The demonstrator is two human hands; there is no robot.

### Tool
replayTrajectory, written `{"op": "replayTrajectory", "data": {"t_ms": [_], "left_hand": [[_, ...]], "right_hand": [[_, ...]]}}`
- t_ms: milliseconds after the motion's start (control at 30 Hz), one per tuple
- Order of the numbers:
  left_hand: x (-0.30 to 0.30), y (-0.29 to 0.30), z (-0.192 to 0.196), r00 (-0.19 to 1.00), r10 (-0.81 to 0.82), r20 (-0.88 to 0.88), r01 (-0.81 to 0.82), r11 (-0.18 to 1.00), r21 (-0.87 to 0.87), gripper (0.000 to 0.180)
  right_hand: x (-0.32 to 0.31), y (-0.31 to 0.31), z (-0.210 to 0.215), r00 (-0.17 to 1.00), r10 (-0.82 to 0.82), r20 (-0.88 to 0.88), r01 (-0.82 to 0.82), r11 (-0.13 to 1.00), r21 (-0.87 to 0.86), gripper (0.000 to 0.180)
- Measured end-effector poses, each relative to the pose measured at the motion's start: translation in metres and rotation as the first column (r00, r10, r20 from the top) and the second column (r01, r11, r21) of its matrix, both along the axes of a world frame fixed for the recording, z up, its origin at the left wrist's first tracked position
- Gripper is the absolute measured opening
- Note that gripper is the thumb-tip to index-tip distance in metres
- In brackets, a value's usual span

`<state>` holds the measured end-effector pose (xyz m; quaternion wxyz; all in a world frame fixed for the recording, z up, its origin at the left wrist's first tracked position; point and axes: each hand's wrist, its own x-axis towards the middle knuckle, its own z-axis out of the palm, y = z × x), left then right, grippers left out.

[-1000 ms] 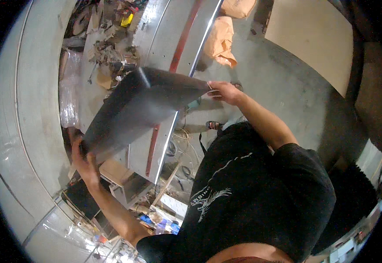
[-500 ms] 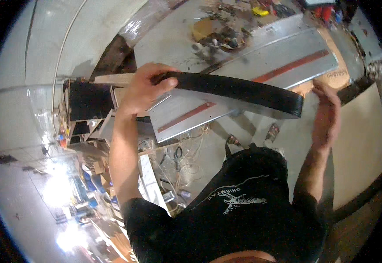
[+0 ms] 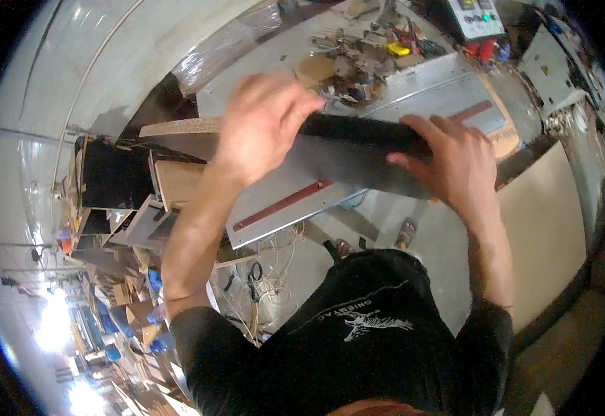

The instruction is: The person moves large black furniture panels between work surfaces and manually aligns them for assembly.

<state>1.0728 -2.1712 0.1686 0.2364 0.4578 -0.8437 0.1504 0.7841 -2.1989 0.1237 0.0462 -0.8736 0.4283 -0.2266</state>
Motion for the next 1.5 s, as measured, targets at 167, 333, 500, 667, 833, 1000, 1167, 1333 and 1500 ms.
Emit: {"op": "replayTrajectory", "data": {"t_ms": [167, 333, 500, 667, 833, 1000, 1167, 1333, 1500], "left_hand": [[-0.005, -0.009, 0.073, 0.982, 0.191, -0.003, -0.156, 0.811, 0.564, 0.023], [0.043, -0.016, -0.006, 0.952, 0.201, -0.232, 0.047, 0.651, 0.758, 0.025], [0.032, -0.017, -0.017, 0.85, 0.348, -0.394, 0.061, 0.68, 0.731, 0.019], [0.014, -0.009, -0.013, 0.996, 0.06, -0.058, -0.044, 0.968, 0.245, 0.009], [0.01, 0.006, -0.024, 0.961, 0.034, 0.273, -0.026, 0.999, -0.031, 0.007], [-0.008, 0.007, -0.01, 0.957, 0.109, 0.269, -0.155, 0.975, 0.157, 0.02], [-0.005, -0.001, 0.015, 0.903, 0.063, 0.425, -0.263, 0.864, 0.43, 0.033], [0.013, 0.002, 0.017, 0.927, 0.049, 0.372, -0.244, 0.83, 0.501, 0.033], [0.006, 0.014, 0.023, 0.97, 0.049, 0.238, -0.182, 0.798, 0.575, 0.035]], "right_hand": [[-0.005, 0.001, -0.002, 1.0, -0.016, 0.003, 0.016, 1.0, 0.0, 0.045], [0.002, 0.004, -0.001, 0.998, -0.006, 0.057, 0.008, 1.0, -0.021, 0.045], [0.001, 0.0, -0.001, 0.998, -0.065, -0.025, 0.065, 0.998, 0.01, 0.046], [0.001, -0.003, 0.002, 0.997, -0.071, -0.015, 0.071, 0.997, 0.023, 0.047], [-0.003, -0.007, -0.001, 0.999, -0.05, -0.017, 0.051, 0.998, 0.028, 0.047], [-0.012, -0.008, -0.005, 1.0, 0.012, -0.023, -0.012, 1.0, -0.011, 0.049], [-0.001, -0.006, 0.004, 0.998, 0.046, -0.033, -0.046, 0.999, 0.002, 0.047], [0.047, -0.001, 0.017, 0.963, 0.187, -0.192, -0.155, 0.973, 0.171, 0.055], [0.058, 0.003, 0.008, 0.955, 0.222, -0.196, -0.201, 0.972, 0.122, 0.058]]}}
